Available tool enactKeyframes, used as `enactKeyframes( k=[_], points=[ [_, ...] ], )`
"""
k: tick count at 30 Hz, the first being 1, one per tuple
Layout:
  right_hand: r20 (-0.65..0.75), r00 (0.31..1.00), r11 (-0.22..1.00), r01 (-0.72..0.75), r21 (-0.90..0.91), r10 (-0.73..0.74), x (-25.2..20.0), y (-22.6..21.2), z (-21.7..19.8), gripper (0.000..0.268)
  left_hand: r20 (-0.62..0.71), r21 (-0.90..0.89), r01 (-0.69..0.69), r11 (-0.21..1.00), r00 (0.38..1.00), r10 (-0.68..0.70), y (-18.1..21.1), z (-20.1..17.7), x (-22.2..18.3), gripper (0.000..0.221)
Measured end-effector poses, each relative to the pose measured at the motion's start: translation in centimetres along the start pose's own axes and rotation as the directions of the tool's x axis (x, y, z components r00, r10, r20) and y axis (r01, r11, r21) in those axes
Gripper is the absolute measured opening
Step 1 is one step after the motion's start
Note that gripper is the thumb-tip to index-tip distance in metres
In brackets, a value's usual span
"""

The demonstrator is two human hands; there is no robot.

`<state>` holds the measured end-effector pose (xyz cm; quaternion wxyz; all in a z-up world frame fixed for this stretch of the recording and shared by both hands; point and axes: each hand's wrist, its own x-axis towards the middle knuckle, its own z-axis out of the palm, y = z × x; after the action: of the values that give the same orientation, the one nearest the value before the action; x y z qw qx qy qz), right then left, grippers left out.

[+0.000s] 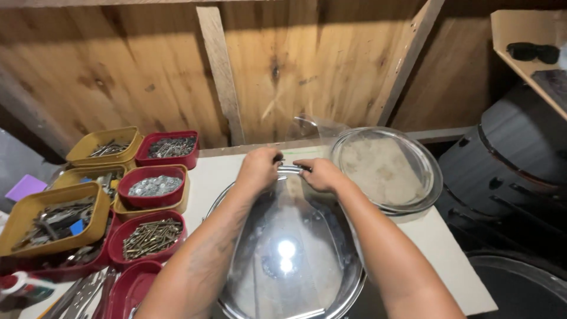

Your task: Assembling a snare drum by installing the head and hoop, then tightening tension rods with a drum key and testing with drumsticks.

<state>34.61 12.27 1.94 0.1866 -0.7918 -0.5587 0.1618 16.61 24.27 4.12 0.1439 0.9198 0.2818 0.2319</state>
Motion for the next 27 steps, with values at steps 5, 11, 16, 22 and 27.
enactKeyframes(
  k=[5, 11, 16, 22, 27],
  points=[
    [-0.049, 0.999, 0.998, -0.018, 0.059, 0.021, -0.2, 0.3, 0.2, 0.038, 0.042, 0.029, -0.034, 0.999, 0.999, 0.032, 0.6, 3.1, 2.8, 0.017],
    [-0.044, 0.998, 0.993, -0.048, 0.109, 0.053, -0.6, 0.0, -0.2, 0.034, 0.175, 0.025, 0.048, 0.999, 0.983, -0.052, 0.4, 5.0, 4.3, 0.02],
    [-0.031, 0.998, 0.986, -0.057, 0.157, 0.063, -1.6, -1.1, -1.3, 0.035, 0.182, 0.02, 0.046, 0.999, 0.982, -0.048, 2.5, 3.1, 4.0, 0.024],
    [-0.049, 0.997, 0.981, -0.052, 0.187, 0.062, -0.6, 0.1, -0.2, 0.029, 0.163, 0.09, 0.026, 0.996, 0.986, -0.041, 6.4, 0.4, 3.5, 0.018],
    [-0.123, 0.988, 0.977, -0.064, 0.204, 0.09, 0.7, 1.3, 0.7, 0.027, 0.195, -0.004, 0.095, 0.995, 0.976, -0.092, 7.6, 1.8, 3.6, 0.024]
  ],
)
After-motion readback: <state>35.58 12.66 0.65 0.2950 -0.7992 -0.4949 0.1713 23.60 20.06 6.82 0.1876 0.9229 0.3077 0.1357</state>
